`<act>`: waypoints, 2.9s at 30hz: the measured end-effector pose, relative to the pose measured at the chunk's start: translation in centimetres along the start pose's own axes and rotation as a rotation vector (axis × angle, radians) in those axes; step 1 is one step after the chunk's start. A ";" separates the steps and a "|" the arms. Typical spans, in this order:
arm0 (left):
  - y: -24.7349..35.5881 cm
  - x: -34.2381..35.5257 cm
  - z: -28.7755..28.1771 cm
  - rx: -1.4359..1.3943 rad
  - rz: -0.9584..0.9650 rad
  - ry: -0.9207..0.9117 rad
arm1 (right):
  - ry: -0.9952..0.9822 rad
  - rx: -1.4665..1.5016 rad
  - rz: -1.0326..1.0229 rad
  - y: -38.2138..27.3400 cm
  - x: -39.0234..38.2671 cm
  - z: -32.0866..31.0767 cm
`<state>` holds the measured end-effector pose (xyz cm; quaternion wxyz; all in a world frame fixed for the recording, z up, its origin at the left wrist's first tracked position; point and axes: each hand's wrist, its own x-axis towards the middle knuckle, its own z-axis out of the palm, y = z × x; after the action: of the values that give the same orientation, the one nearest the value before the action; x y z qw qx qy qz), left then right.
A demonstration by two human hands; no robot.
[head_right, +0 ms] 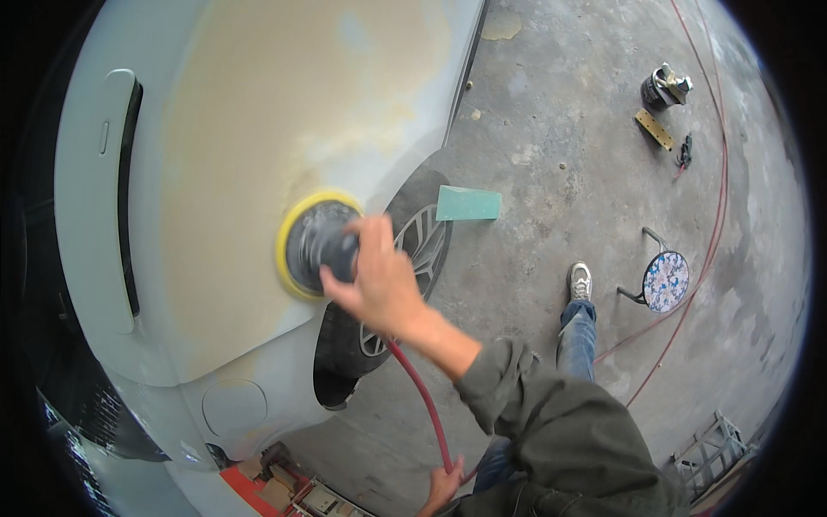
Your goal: The person selects a sanding disc from a tool cart and attaches it to a pneumatic sander. They then sand the rear quarter panel of a white car, moving the tool in circular motions and periodically wiping the surface with their hand.
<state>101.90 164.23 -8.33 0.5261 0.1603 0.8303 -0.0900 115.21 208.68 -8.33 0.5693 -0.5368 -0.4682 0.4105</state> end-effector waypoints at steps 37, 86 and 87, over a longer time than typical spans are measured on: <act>8.5 -0.5 0.5 0.033 0.118 -0.023 | -0.064 -0.072 -0.053 0.0 6.9 -2.5; -1.6 -0.9 1.5 0.030 0.095 -0.107 | -0.216 -0.194 -0.321 -4.9 -5.4 3.1; -1.3 -0.9 1.2 0.041 0.070 -0.121 | -0.257 -0.197 -0.293 -5.1 -6.0 3.1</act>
<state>102.75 162.46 -8.09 0.5748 0.1945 0.7888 -0.0980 110.64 203.15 -3.82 0.5033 -0.4594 -0.6477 0.3408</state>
